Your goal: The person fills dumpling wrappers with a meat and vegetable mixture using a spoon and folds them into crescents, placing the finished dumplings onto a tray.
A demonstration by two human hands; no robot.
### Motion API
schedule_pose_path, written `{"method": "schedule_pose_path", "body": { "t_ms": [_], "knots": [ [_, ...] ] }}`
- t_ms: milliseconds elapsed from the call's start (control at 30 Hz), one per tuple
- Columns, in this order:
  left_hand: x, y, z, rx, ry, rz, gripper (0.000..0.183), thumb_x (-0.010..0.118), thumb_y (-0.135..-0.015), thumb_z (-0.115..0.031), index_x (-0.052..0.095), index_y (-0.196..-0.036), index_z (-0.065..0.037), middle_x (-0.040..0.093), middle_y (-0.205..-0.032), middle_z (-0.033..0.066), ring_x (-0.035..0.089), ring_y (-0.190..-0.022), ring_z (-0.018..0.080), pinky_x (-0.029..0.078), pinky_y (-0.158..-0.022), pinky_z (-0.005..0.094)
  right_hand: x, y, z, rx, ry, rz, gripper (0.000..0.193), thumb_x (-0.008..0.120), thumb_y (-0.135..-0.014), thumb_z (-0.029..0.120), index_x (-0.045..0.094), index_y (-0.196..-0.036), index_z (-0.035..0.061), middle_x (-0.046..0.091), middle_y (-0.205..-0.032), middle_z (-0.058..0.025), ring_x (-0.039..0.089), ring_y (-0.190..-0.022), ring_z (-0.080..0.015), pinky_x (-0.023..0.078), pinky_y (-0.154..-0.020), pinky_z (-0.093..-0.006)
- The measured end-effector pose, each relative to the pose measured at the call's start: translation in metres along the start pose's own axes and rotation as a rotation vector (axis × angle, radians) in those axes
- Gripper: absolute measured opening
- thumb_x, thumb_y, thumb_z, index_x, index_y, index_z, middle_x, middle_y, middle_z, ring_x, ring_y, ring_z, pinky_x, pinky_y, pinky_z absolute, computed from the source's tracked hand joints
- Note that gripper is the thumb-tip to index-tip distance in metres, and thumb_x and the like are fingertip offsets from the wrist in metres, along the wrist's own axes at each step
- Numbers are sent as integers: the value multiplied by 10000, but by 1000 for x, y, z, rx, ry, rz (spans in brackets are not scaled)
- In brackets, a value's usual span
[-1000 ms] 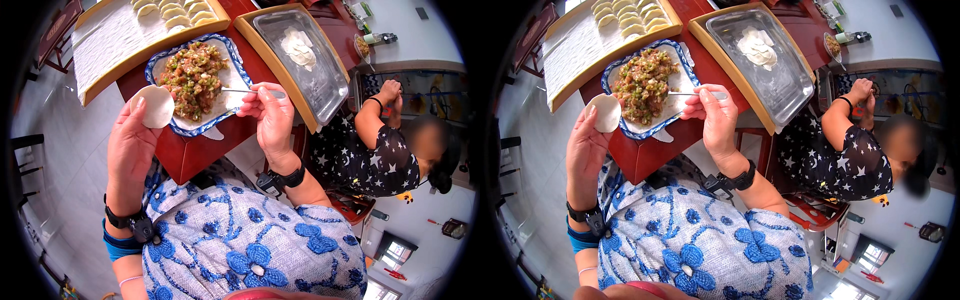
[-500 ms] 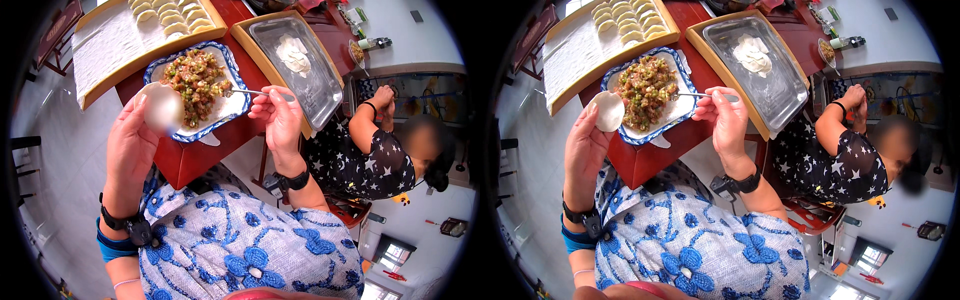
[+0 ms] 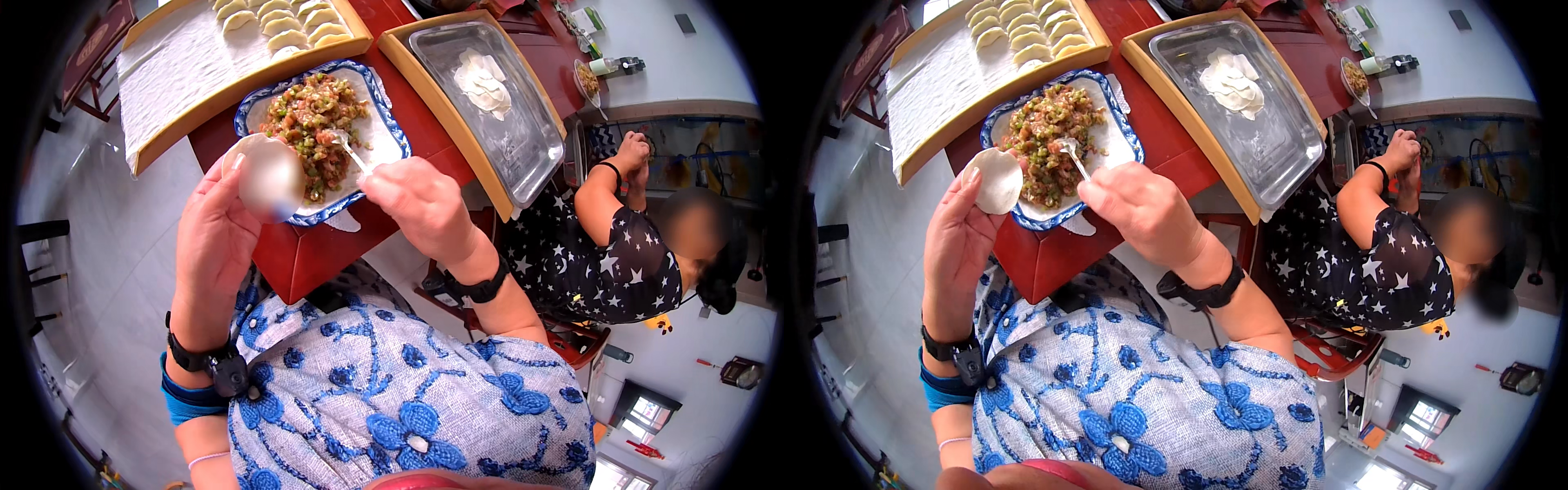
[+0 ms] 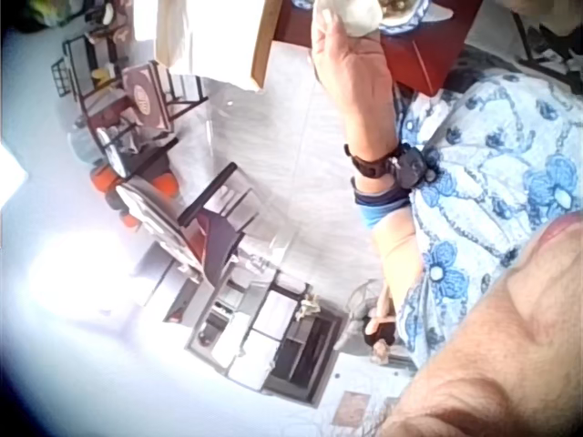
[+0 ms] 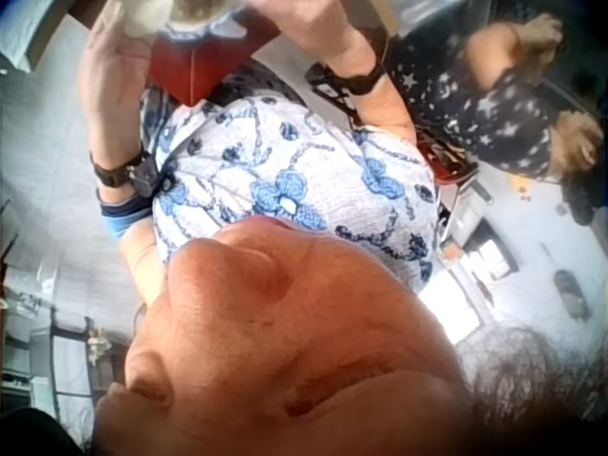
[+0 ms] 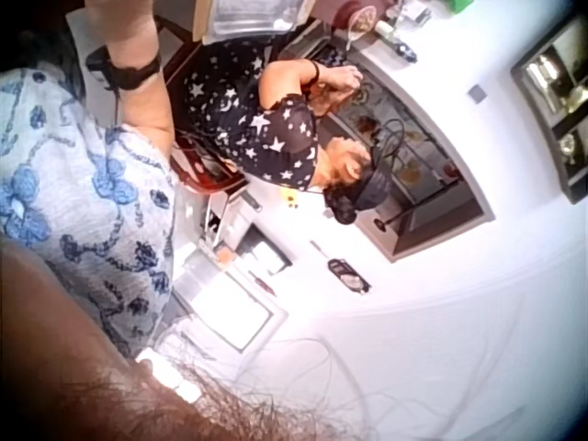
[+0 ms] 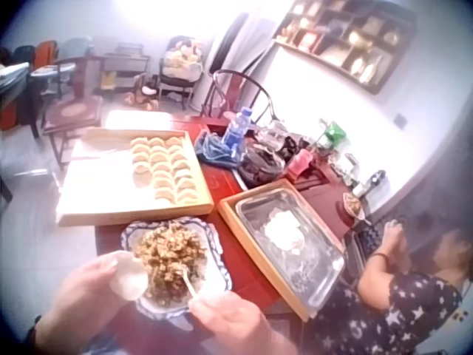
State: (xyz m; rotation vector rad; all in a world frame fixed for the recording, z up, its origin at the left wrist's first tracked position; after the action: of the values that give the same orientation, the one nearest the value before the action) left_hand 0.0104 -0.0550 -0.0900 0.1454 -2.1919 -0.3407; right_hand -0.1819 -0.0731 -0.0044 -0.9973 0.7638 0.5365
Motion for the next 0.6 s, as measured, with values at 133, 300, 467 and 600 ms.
{"method": "schedule_pose_path", "body": {
  "t_ms": [133,300,467,600],
  "knots": [
    [-5,1,1,2,-26,-42,347,427,-1014,-101,457,-1317,64,585,-1275,183,589,-1179,252,485,-1011,382,-6,22,-17,24,96,113,210,656,-802,-38,645,-1008,2,649,-917,-117,650,-804,-290,542,-710,-329],
    [-6,-1,4,-4,-22,-32,349,431,-1014,-106,458,-1316,66,584,-1274,190,593,-1174,247,491,-1004,371,-30,42,-51,604,-310,-319,114,568,-970,88,623,-1013,-1,650,-856,-95,651,-704,-172,543,-615,-263],
    [-1,-1,4,-1,-8,-36,347,442,-1009,-96,457,-1313,70,586,-1271,193,601,-1163,246,495,-1000,365,-8,63,-76,991,-794,-474,169,526,-997,134,583,-1030,-22,637,-828,-92,645,-669,-128,577,-602,-265],
    [-3,-3,4,-3,-9,-39,343,450,-1008,-92,459,-1309,71,585,-1274,195,603,-1162,251,495,-1003,360,24,65,-82,1071,-1048,-544,184,516,-1001,155,578,-1027,-17,640,-836,-110,657,-686,-147,592,-601,-288]
  ]
}}
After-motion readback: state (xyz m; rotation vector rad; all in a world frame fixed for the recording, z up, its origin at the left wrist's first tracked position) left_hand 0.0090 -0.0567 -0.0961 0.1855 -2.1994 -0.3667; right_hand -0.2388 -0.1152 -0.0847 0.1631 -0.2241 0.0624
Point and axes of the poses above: each hand's wrist, its own y-axis away from the middle knuckle, its own x-axis out of the palm, z = x × y, the point moved 8 cm from there along -y, towards the middle knuckle
